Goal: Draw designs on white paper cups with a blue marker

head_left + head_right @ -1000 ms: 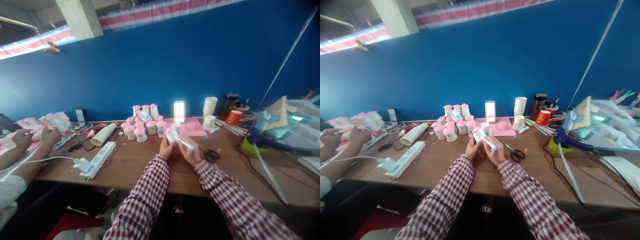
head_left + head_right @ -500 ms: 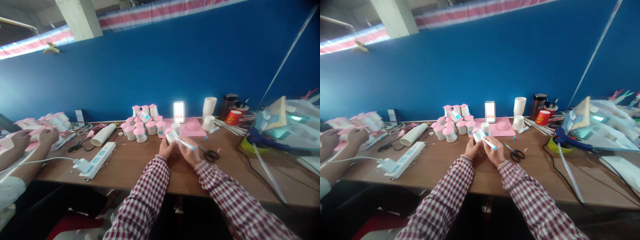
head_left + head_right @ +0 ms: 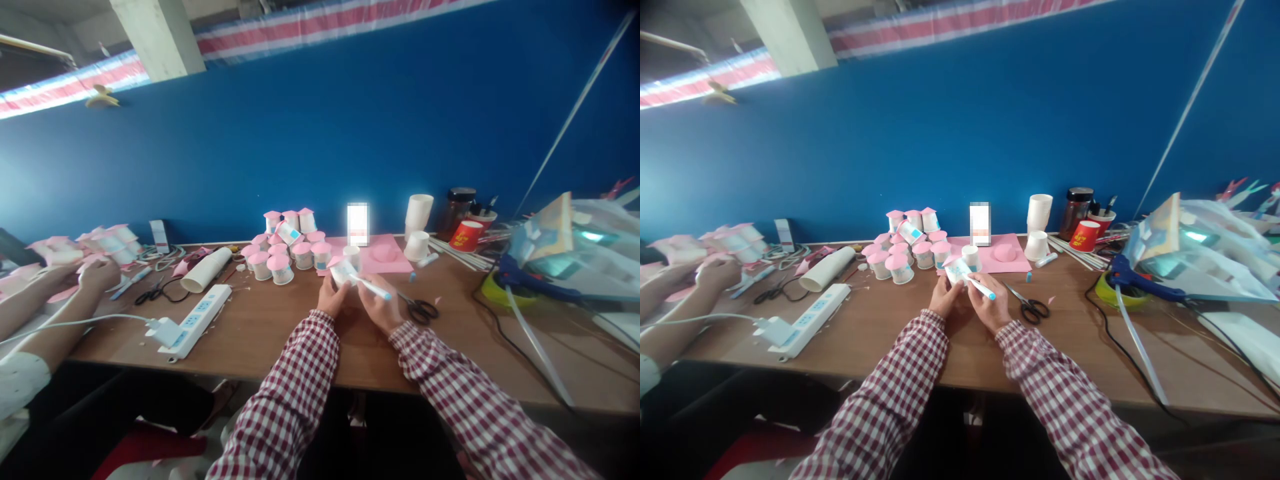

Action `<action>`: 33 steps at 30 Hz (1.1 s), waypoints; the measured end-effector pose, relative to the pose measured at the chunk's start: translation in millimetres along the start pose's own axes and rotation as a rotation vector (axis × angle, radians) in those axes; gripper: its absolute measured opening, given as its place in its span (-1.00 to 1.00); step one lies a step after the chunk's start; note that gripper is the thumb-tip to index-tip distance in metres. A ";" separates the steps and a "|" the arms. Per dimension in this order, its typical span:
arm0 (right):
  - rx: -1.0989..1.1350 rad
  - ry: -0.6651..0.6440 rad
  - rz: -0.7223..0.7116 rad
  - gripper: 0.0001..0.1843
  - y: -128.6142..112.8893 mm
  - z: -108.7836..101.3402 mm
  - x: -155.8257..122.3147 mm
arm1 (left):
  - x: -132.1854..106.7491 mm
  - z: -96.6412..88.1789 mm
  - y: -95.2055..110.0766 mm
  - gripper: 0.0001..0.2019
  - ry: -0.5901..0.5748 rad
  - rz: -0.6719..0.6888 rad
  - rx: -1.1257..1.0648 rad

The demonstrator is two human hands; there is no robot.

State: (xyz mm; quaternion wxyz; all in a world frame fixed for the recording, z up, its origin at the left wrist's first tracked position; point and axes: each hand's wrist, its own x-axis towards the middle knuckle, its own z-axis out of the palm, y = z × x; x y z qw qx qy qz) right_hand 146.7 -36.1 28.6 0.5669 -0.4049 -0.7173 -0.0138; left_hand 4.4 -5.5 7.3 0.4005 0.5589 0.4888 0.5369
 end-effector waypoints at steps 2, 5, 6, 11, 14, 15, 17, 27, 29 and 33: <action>0.011 0.002 0.020 -0.80 0.1 -0.1 -0.8 | 0.4 0.3 -1.1 -0.57 -0.003 0.001 -0.009; 0.008 0.003 0.026 -0.81 0.2 0.1 -1.6 | 1.8 0.7 -3.9 -0.56 0.003 -0.003 -0.016; 0.005 0.005 0.022 -0.81 0.1 0.1 -1.7 | 2.3 0.7 -4.7 -0.56 0.004 -0.004 -0.018; -0.013 -0.011 0.004 -0.82 -1.7 -0.5 -0.4 | 2.0 0.3 -5.1 -0.56 -0.009 -0.001 -0.021; -0.021 -0.020 -0.007 -0.81 -2.1 -0.6 0.0 | 0.7 0.0 -3.0 -0.56 -0.006 0.007 -0.014; -0.020 -0.019 -0.012 -0.81 -1.9 -0.4 -0.1 | 0.3 0.0 -2.3 -0.56 -0.004 0.010 -0.012; -0.019 -0.016 -0.019 -0.82 -1.3 0.1 -0.5 | 0.0 0.0 -1.4 -0.56 -0.004 0.015 -0.009; -0.028 -0.013 -0.024 -0.83 -1.8 -0.6 -0.1 | 1.4 0.0 -4.2 -0.56 -0.016 0.026 0.009; -0.035 -0.012 -0.027 -0.82 -1.5 -0.3 -0.1 | 1.3 -0.1 -4.1 -0.56 -0.020 0.028 0.007; -0.039 -0.011 -0.023 -0.81 -1.3 0.4 -0.3 | 1.6 -0.2 -4.2 -0.56 -0.008 0.016 0.014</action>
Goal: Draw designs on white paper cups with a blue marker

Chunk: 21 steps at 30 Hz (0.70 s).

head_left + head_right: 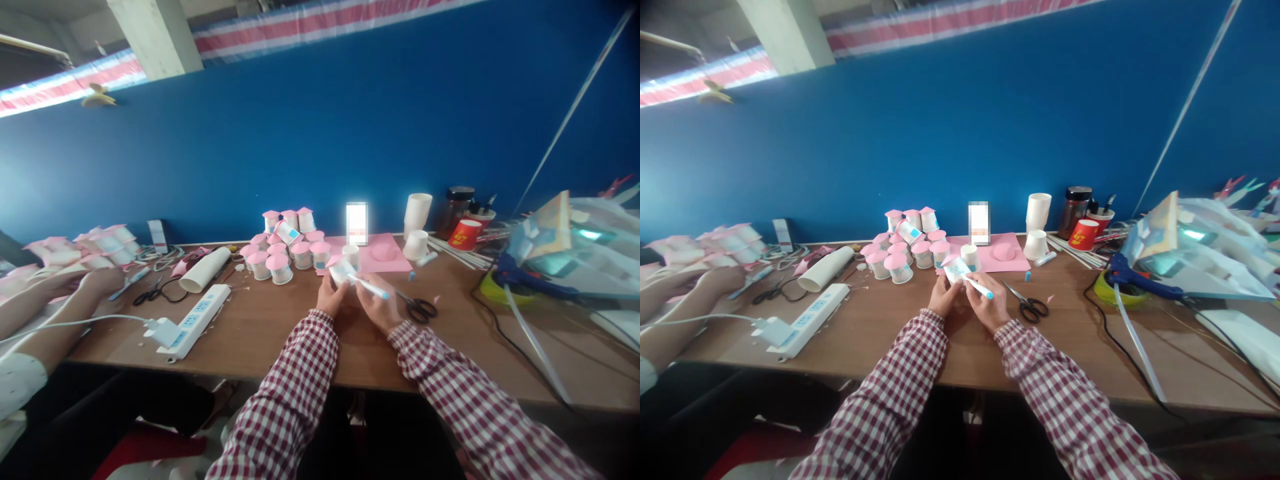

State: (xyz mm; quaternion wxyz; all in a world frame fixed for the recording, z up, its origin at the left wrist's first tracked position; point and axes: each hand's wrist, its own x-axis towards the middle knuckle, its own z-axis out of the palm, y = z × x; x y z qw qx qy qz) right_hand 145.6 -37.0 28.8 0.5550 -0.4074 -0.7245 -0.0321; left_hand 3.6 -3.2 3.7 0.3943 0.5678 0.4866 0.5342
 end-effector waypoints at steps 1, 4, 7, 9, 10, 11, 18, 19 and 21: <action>0.001 -0.003 0.004 -0.82 0.0 0.1 0.0 | 0.1 0.0 -0.1 -0.56 0.002 -0.002 0.001; 0.004 -0.005 0.015 -0.82 0.0 0.0 -0.1 | 0.1 0.1 0.2 -0.58 0.002 -0.006 0.001; 0.007 -0.005 0.016 -0.81 0.2 -0.2 -0.3 | -0.3 0.2 1.4 -0.58 -0.001 -0.002 -0.002; 0.012 -0.003 0.017 -0.81 0.6 -0.1 -0.5 | -0.7 0.2 2.0 -0.57 -0.004 0.002 -0.008; 0.013 0.001 0.016 -0.81 0.9 0.0 -0.7 | -0.9 0.3 2.2 -0.57 -0.005 0.002 -0.010; 0.013 0.006 0.015 -0.82 1.1 0.2 -0.8 | -1.0 0.3 2.2 -0.56 -0.004 0.001 -0.012; 0.011 0.015 0.010 -0.83 1.9 1.3 -1.2 | -0.2 0.8 -2.0 -0.58 -0.002 -0.005 -0.025; 0.013 0.015 0.008 -0.83 1.8 1.3 -1.1 | 0.0 0.8 -2.6 -0.58 -0.002 -0.006 -0.025; 0.017 0.014 0.006 -0.83 1.3 1.1 -0.9 | 0.4 0.9 -3.7 -0.58 0.000 -0.009 -0.026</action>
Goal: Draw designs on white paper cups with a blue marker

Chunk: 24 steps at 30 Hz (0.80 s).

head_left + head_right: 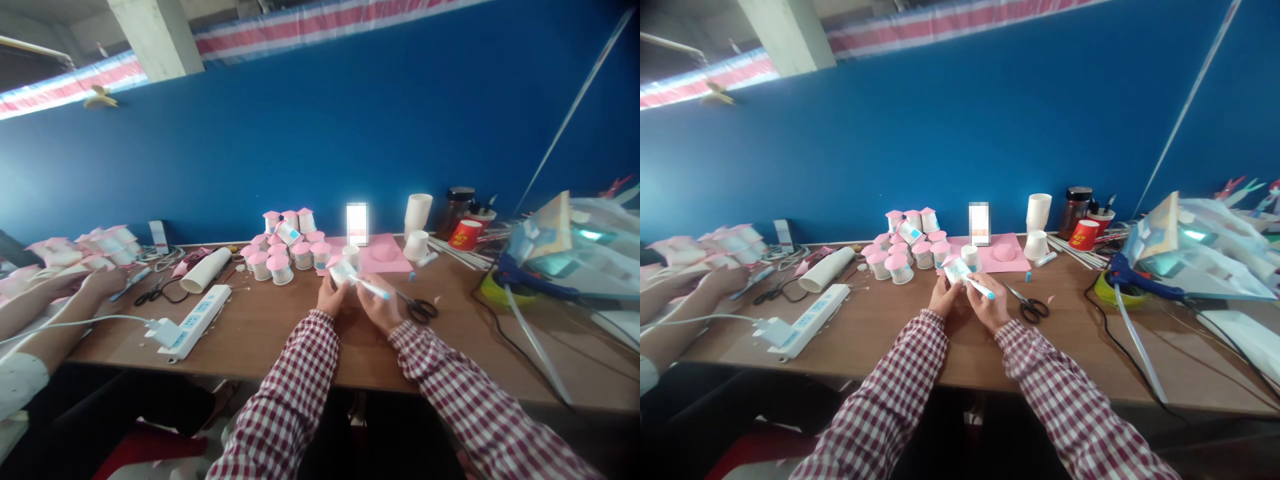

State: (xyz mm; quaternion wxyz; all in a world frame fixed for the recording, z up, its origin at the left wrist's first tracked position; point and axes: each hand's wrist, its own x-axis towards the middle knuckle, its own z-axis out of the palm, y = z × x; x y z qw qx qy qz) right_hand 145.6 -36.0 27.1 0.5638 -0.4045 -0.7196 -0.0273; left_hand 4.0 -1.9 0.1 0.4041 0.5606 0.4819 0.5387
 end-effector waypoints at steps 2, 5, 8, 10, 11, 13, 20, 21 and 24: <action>-0.001 -0.006 0.002 -0.83 -0.4 -0.2 0.2 | 0.1 0.1 -0.5 -0.58 0.000 -0.002 -0.005; -0.011 -0.012 0.001 -0.81 -0.5 -0.3 0.5 | -0.1 0.2 -0.3 -0.57 -0.002 -0.004 -0.016; -0.006 -0.007 0.004 -0.80 -0.4 -0.2 0.6 | -0.4 0.1 0.6 -0.57 -0.008 0.001 -0.022; 0.002 -0.008 0.010 -0.80 -0.3 -0.2 0.5 | -0.4 0.0 1.0 -0.57 -0.009 0.002 -0.022; 0.006 -0.009 0.012 -0.80 -0.2 -0.2 0.4 | -0.3 -0.1 1.1 -0.57 -0.008 0.000 -0.021; 0.009 -0.011 0.015 -0.80 -0.2 -0.3 0.3 | -0.1 -0.2 1.0 -0.57 -0.007 -0.003 -0.019; 0.006 -0.016 0.012 -0.81 -1.7 -1.3 1.2 | -0.2 -0.4 1.9 -0.57 -0.004 0.004 -0.001; 0.006 -0.016 0.008 -0.81 -1.7 -1.3 1.3 | -0.4 -0.5 2.3 -0.57 -0.006 0.006 0.001; 0.009 -0.011 0.001 -0.83 -1.4 -1.1 1.1 | -0.9 -0.5 3.2 -0.58 -0.009 0.011 0.005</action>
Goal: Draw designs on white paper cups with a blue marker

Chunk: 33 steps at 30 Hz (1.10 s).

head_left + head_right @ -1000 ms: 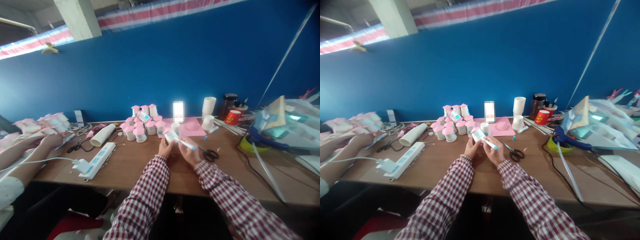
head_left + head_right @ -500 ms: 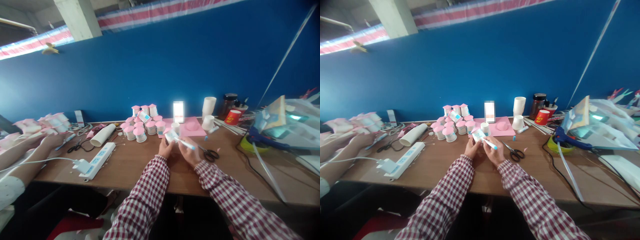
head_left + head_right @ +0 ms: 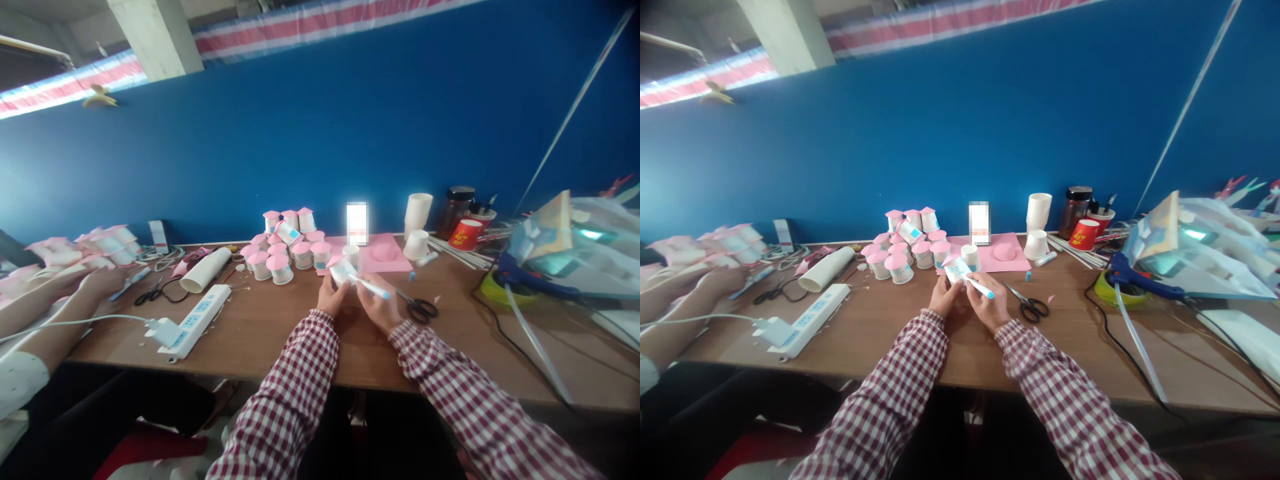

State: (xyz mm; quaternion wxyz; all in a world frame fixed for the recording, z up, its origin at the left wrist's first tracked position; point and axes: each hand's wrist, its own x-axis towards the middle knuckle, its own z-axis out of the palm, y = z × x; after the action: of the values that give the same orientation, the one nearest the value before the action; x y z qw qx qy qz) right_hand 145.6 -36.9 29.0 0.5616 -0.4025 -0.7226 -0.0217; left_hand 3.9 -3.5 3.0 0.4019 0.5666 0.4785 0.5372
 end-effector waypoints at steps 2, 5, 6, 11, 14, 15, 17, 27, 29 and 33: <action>0.000 0.004 -0.003 -0.83 0.3 0.2 -0.2 | 0.1 0.1 -0.4 -0.58 -0.002 0.001 0.002; -0.005 0.003 -0.004 -0.82 0.4 0.1 -0.3 | 0.8 0.0 -2.3 -0.57 0.001 -0.001 0.007; -0.008 0.000 -0.004 -0.81 0.4 0.0 -0.3 | 1.1 0.0 -2.9 -0.57 0.004 -0.001 0.009; -0.011 0.000 -0.002 -0.81 1.2 0.4 -0.4 | 1.5 0.1 -3.2 -0.58 -0.002 0.007 0.009; -0.014 -0.004 -0.005 -0.80 2.5 1.3 -1.0 | 1.0 0.2 -2.3 -0.58 0.000 0.009 0.011; -0.017 -0.006 -0.005 -0.79 2.8 1.5 -1.2 | 0.8 0.3 -2.1 -0.58 0.001 0.009 0.011; -0.024 -0.011 0.000 -0.79 2.8 1.5 -1.1 | 0.6 0.5 -2.0 -0.58 0.001 0.006 0.008; -0.016 -0.009 0.003 -0.80 1.1 0.3 -0.3 | -0.5 -0.1 2.0 -0.57 0.004 -0.018 -0.006; -0.015 -0.009 0.005 -0.79 1.6 0.6 -0.5 | -0.4 -0.2 2.1 -0.57 0.007 -0.023 -0.009; -0.018 -0.006 0.002 -0.78 2.0 0.9 -0.7 | 0.2 0.4 0.8 -0.56 0.005 -0.020 -0.020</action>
State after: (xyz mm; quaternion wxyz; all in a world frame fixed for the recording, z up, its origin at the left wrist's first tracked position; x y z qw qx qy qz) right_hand 146.2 -35.4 27.3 0.5559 -0.4083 -0.7236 -0.0262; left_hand 4.3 -3.5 3.8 0.4117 0.5562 0.4796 0.5394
